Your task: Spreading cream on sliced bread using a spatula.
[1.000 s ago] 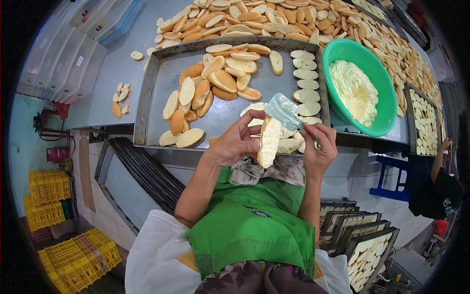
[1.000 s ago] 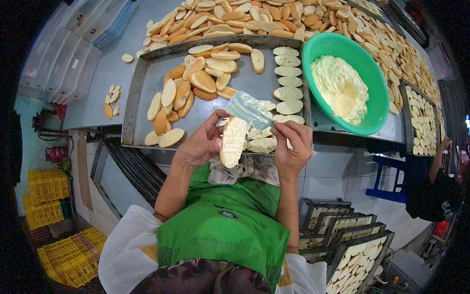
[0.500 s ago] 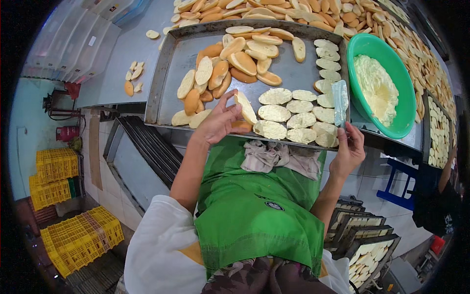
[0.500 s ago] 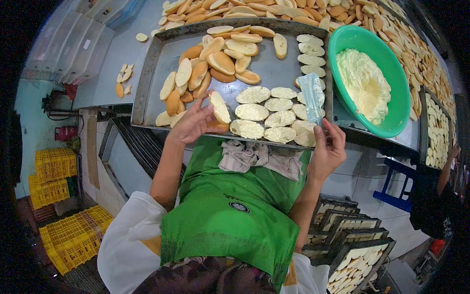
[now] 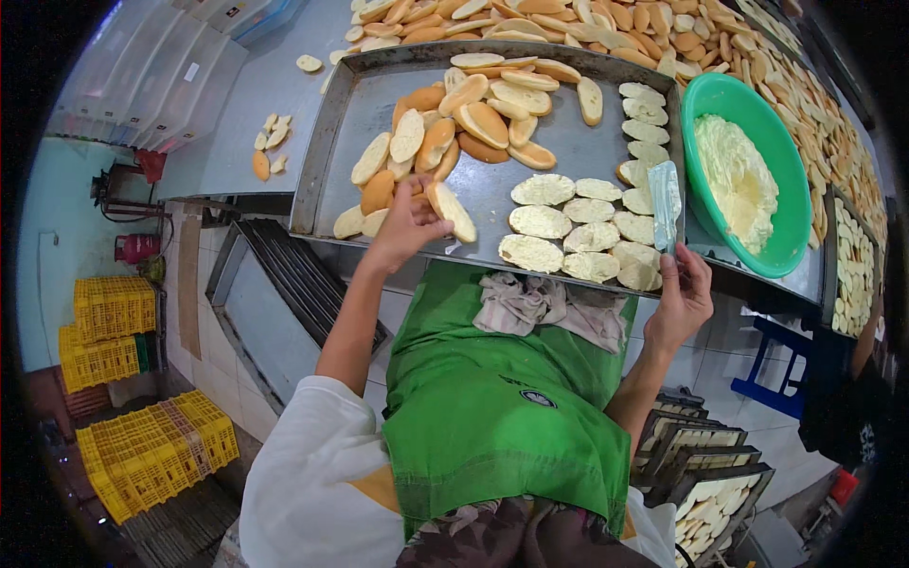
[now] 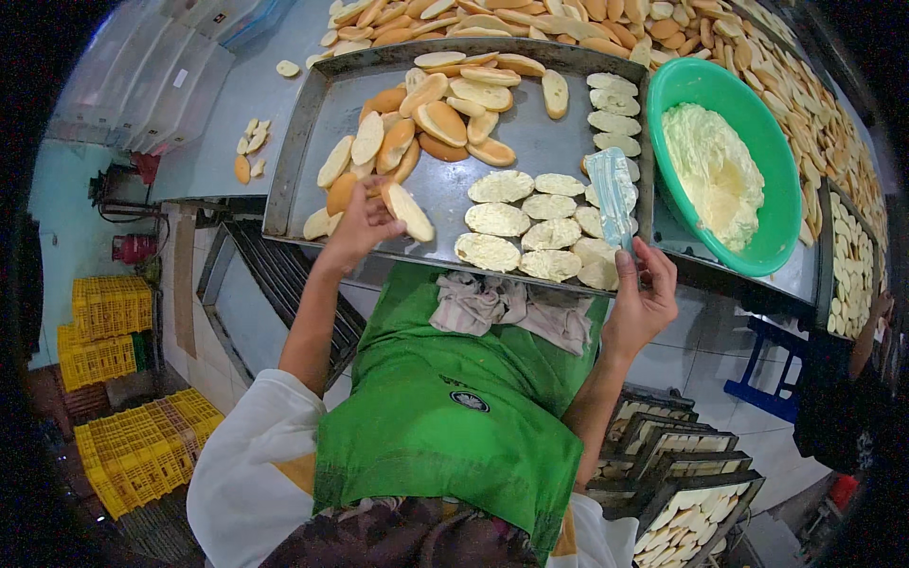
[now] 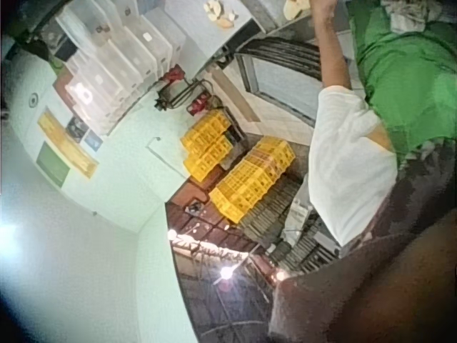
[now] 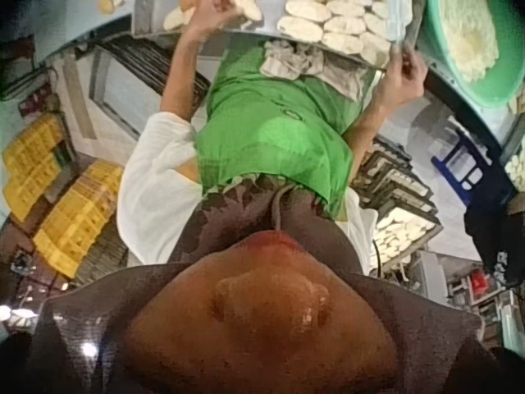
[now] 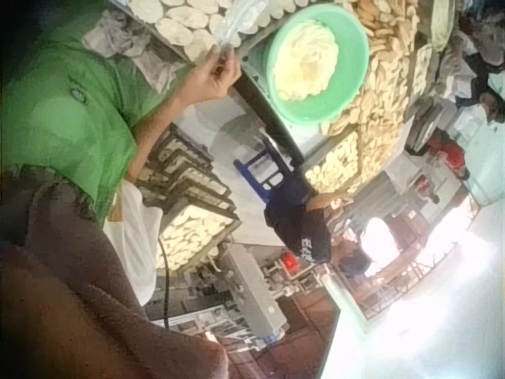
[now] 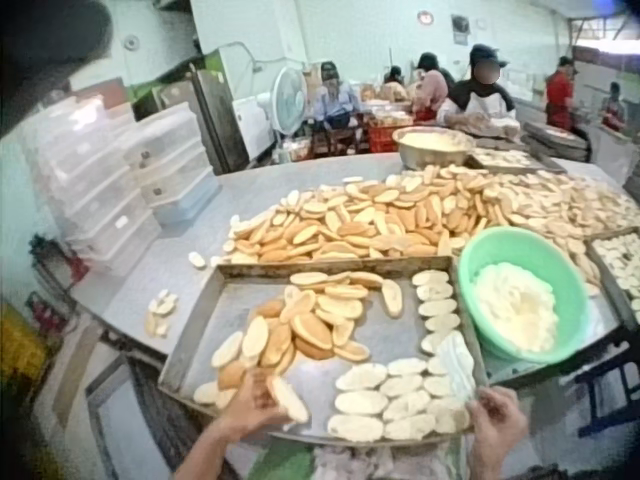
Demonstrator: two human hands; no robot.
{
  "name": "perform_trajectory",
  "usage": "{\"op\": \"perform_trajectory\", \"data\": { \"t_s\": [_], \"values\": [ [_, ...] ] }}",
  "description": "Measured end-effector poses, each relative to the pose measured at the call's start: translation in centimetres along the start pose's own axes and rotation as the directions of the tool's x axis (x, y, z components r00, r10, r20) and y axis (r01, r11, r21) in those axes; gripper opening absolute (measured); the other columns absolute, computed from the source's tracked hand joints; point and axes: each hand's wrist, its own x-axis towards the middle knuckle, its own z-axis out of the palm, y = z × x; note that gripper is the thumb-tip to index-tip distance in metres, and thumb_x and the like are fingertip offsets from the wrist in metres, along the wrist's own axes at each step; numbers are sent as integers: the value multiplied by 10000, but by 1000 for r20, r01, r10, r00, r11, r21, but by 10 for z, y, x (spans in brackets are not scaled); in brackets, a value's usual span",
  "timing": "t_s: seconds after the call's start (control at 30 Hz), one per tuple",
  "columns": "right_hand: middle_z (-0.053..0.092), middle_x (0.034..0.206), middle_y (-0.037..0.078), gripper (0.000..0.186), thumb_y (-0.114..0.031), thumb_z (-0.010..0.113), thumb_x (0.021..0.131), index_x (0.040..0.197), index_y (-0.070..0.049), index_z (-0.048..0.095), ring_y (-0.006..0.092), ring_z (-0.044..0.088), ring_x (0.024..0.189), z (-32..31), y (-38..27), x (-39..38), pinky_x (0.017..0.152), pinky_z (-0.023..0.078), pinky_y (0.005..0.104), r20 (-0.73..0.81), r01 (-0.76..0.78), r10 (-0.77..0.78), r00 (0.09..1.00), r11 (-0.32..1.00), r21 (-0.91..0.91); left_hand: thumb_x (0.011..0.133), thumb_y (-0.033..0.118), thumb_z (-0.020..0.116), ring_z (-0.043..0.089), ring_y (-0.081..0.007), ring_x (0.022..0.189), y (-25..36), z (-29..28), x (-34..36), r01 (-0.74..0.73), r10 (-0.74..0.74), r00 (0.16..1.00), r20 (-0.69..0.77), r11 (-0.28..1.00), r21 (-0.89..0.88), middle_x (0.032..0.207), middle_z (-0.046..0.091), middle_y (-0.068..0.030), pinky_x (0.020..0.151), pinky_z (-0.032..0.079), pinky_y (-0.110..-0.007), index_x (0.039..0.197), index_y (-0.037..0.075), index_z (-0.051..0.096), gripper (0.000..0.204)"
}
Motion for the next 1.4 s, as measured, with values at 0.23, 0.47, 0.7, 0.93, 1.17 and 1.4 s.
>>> {"op": "perform_trajectory", "data": {
  "t_s": [0.23,0.47,0.7,0.93,1.17,1.4],
  "values": [
    [570,931,54,210,36,665,716,923,7,643,86,499,749,-6,0,1,660,418,205,-39,-13,15,999,999,30,658,-19,693,577,-192,836,-2,-2,-4,39,-27,999,-33,903,427,1029,499,-156,709,501,-299,1110,-1,324,584],
    [567,934,53,215,27,669,714,926,5,644,87,499,749,-6,6,-2,652,414,203,-27,-21,23,999,999,40,690,15,658,584,-244,805,-3,-8,-4,-163,127,987,102,769,618,993,525,-134,756,463,-310,1077,16,363,487],
    [567,934,52,220,36,664,714,930,2,644,86,498,746,-9,3,-1,650,412,204,-31,-24,25,999,999,28,763,94,613,551,-175,816,11,-30,7,-74,-49,989,141,663,745,941,547,-96,713,437,-317,1027,19,439,326],
    [564,929,51,210,35,663,717,924,7,643,84,493,740,-8,2,-6,649,412,199,-17,-18,18,1000,999,42,734,194,667,549,-277,821,33,-8,66,-72,313,946,-90,470,880,929,541,-150,711,437,-352,1008,21,464,382],
    [559,940,56,202,52,651,720,918,16,639,87,498,751,-16,7,-9,657,422,203,-56,-64,66,996,997,34,712,200,692,559,-251,848,22,-31,81,-117,388,915,-114,525,843,965,561,-140,713,459,-335,1096,28,466,477],
    [546,976,73,170,51,603,767,937,51,611,120,535,856,-10,9,-5,740,447,224,3,-91,91,996,995,38,874,242,526,551,-104,735,46,-84,36,-45,84,941,-329,991,124,919,574,-45,600,459,-236,1143,8,489,358]
  ]
}}
